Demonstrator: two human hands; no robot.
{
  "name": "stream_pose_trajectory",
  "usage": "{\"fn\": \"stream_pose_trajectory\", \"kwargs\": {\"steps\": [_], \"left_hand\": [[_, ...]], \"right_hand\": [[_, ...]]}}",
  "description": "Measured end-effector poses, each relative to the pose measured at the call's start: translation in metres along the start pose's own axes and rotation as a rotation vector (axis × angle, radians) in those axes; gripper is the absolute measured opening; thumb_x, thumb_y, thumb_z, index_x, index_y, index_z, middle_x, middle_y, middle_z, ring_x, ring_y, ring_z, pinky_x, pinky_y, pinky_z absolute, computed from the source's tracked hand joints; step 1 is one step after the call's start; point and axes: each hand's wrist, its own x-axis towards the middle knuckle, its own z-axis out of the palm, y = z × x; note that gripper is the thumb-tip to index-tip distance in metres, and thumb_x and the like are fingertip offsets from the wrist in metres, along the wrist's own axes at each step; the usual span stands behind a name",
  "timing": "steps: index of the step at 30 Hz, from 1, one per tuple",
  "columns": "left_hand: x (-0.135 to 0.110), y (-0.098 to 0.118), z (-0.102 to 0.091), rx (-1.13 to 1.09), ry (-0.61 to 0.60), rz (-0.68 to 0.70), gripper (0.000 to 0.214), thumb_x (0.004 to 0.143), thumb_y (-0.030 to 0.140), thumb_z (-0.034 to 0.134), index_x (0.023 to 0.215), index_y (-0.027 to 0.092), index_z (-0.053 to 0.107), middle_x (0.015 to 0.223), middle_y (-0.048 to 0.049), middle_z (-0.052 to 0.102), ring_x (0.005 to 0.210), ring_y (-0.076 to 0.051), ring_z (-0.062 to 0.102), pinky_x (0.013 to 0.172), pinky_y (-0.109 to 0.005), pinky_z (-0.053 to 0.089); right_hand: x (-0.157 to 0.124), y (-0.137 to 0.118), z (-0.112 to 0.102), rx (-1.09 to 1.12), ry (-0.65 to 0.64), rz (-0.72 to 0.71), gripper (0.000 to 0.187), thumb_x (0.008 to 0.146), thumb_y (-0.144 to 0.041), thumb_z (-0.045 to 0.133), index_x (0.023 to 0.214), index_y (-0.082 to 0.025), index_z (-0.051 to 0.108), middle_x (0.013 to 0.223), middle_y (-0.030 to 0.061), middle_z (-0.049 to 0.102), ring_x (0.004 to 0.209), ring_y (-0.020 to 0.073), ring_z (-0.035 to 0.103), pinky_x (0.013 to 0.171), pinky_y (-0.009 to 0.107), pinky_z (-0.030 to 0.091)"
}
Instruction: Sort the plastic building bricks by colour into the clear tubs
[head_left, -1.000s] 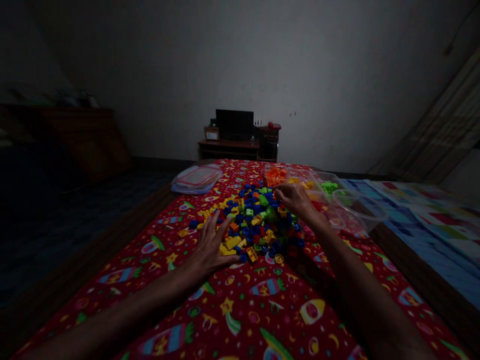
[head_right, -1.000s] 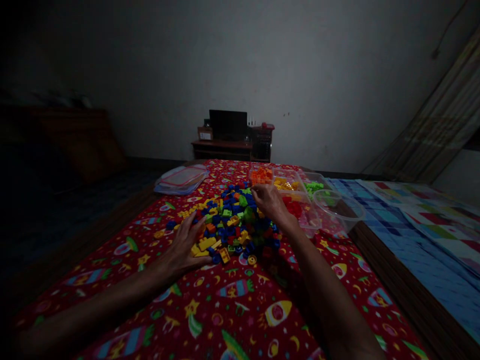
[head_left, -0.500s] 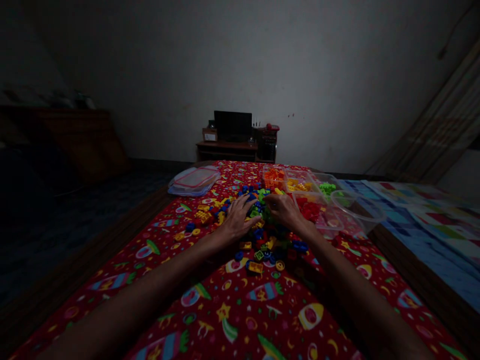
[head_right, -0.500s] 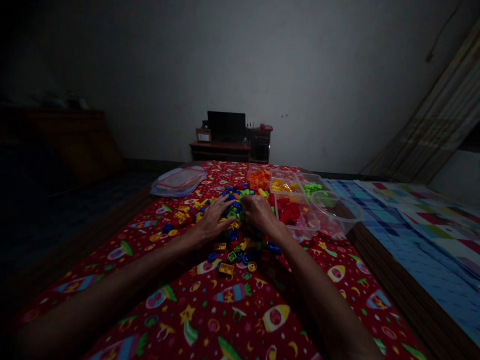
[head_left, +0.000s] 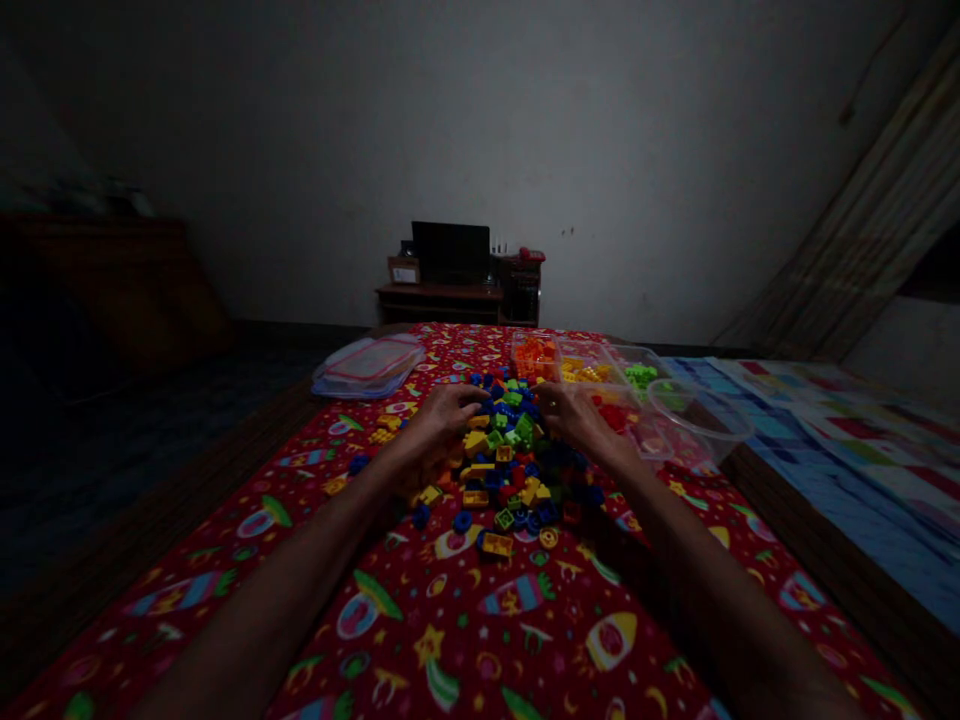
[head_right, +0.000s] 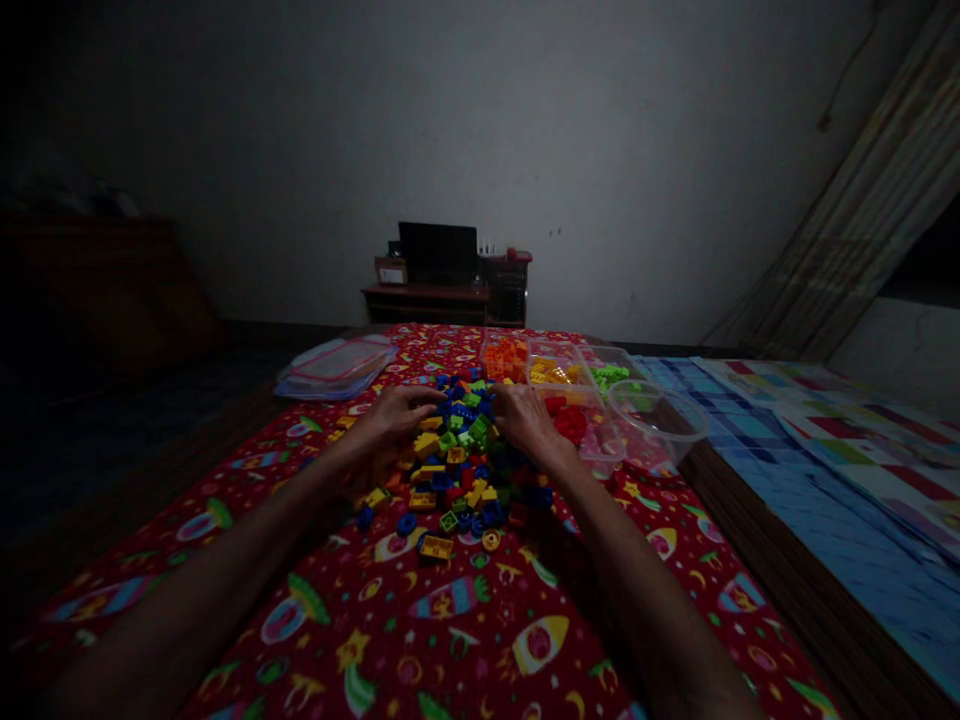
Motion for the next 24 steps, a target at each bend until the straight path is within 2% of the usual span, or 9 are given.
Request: {"fn": "stream_pose_trajectory", "kwargs": {"steps": [4, 6, 9, 13, 16, 20, 22, 24], "left_hand": [[0.0, -0.003, -0.001, 0.035, -0.028, 0.014, 0.038, 0.075, 0.028, 0.054, 0.108, 0.017, 0.07, 0.107, -0.0058, 0.071, 0.097, -0.024, 0.066, 0.089, -0.032, 0.049], [0.0, -0.002, 0.002, 0.058, -0.054, 0.057, 0.043, 0.076, 0.032, 0.056, 0.115, 0.017, 0.066, 0.111, -0.007, 0.069, 0.102, -0.026, 0.064, 0.091, -0.035, 0.048], [0.001, 0.001, 0.009, 0.092, -0.081, 0.13, 0.046, 0.075, 0.038, 0.061, 0.116, 0.019, 0.065, 0.115, -0.0075, 0.068, 0.106, -0.027, 0.061, 0.094, -0.037, 0.045], [0.001, 0.005, 0.015, 0.099, -0.013, 0.165, 0.03, 0.074, 0.034, 0.062, 0.099, 0.019, 0.07, 0.103, -0.0068, 0.07, 0.099, -0.023, 0.063, 0.09, -0.033, 0.046], [0.001, 0.009, 0.01, 0.122, 0.054, 0.169, 0.019, 0.075, 0.033, 0.06, 0.083, 0.018, 0.07, 0.089, -0.0064, 0.07, 0.087, -0.021, 0.063, 0.084, -0.032, 0.048], [0.0, 0.015, -0.001, 0.123, 0.147, 0.119, 0.019, 0.074, 0.033, 0.056, 0.077, 0.017, 0.067, 0.09, -0.0075, 0.068, 0.088, -0.022, 0.062, 0.085, -0.034, 0.047], [0.0, 0.017, -0.004, 0.097, 0.171, 0.072, 0.019, 0.072, 0.032, 0.054, 0.077, 0.017, 0.066, 0.089, -0.0075, 0.068, 0.088, -0.023, 0.062, 0.085, -0.035, 0.047], [0.0, 0.018, -0.006, 0.042, 0.175, 0.003, 0.02, 0.071, 0.031, 0.053, 0.078, 0.017, 0.065, 0.083, -0.006, 0.067, 0.082, -0.022, 0.063, 0.079, -0.034, 0.049]], "right_hand": [[0.002, 0.006, 0.015, 0.048, -0.061, -0.161, 0.048, 0.075, -0.005, 0.055, 0.121, -0.015, 0.06, 0.113, 0.0125, 0.065, 0.101, 0.0217, 0.06, 0.087, 0.032, 0.045], [0.002, 0.007, 0.019, 0.064, -0.115, -0.203, 0.053, 0.072, -0.002, 0.054, 0.123, -0.015, 0.06, 0.115, 0.0114, 0.065, 0.105, 0.0221, 0.059, 0.09, 0.032, 0.044], [0.002, 0.004, 0.018, 0.107, -0.139, -0.164, 0.053, 0.071, -0.001, 0.053, 0.119, -0.018, 0.064, 0.108, 0.0075, 0.068, 0.101, 0.0212, 0.062, 0.087, 0.03, 0.046], [0.004, -0.001, 0.01, 0.27, -0.072, -0.093, 0.046, 0.073, -0.003, 0.052, 0.112, -0.02, 0.068, 0.097, 0.0041, 0.072, 0.089, 0.0181, 0.065, 0.077, 0.026, 0.049], [0.003, 0.002, 0.005, 0.335, 0.002, -0.065, 0.04, 0.075, -0.006, 0.053, 0.11, -0.019, 0.069, 0.092, 0.0049, 0.072, 0.085, 0.017, 0.066, 0.073, 0.025, 0.05], [0.001, 0.008, 0.005, 0.188, 0.045, 0.02, 0.036, 0.08, -0.009, 0.053, 0.114, -0.016, 0.066, 0.096, 0.0096, 0.071, 0.086, 0.0191, 0.065, 0.075, 0.028, 0.049], [0.001, 0.009, 0.007, 0.099, -0.006, 0.018, 0.036, 0.083, -0.013, 0.054, 0.118, -0.015, 0.063, 0.1, 0.0114, 0.07, 0.089, 0.0206, 0.064, 0.077, 0.03, 0.048], [0.001, 0.008, 0.012, 0.051, -0.085, -0.054, 0.038, 0.082, -0.016, 0.056, 0.12, -0.015, 0.062, 0.1, 0.0111, 0.07, 0.09, 0.0209, 0.064, 0.078, 0.03, 0.047]]}}
